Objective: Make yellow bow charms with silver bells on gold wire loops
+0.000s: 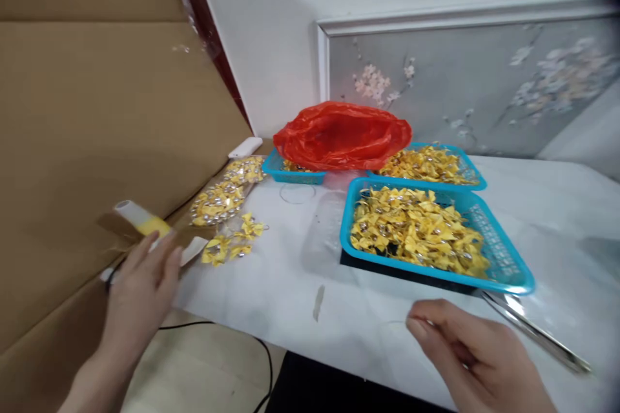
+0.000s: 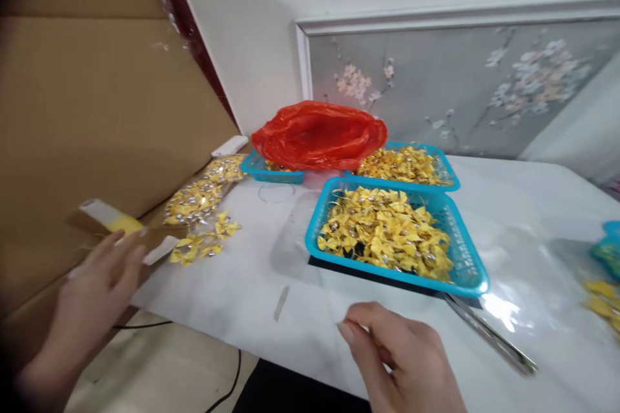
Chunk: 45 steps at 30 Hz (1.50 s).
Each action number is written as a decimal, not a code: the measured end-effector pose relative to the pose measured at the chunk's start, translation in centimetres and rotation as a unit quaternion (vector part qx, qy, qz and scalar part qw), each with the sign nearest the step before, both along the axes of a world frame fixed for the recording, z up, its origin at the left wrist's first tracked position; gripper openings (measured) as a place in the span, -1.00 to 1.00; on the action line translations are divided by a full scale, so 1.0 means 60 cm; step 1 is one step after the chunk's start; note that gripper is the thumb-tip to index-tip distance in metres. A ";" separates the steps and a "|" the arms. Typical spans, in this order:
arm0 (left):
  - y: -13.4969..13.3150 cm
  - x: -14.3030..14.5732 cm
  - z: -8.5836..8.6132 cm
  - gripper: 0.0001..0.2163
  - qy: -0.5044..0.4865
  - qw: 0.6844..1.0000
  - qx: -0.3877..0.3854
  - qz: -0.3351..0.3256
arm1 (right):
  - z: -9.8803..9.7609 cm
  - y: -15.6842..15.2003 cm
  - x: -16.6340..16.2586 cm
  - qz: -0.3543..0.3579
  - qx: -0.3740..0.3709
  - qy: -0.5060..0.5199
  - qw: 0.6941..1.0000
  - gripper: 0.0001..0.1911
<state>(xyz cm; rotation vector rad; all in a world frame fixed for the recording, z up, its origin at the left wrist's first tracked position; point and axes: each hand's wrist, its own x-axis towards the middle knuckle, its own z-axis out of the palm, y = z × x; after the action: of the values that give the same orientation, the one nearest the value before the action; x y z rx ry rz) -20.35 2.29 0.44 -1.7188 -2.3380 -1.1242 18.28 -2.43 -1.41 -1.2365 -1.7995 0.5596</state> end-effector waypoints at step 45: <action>-0.007 0.302 -0.045 -0.90 -0.607 0.696 -0.128 -0.362 | -0.037 0.010 -0.014 0.070 -0.040 0.043 0.996 -0.82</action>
<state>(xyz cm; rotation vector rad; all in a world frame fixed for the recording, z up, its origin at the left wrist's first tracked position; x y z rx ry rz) -2.22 1.86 -2.27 -2.6195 -2.2574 -2.9550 17.45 -1.84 -3.63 -1.1271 -1.8151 0.7604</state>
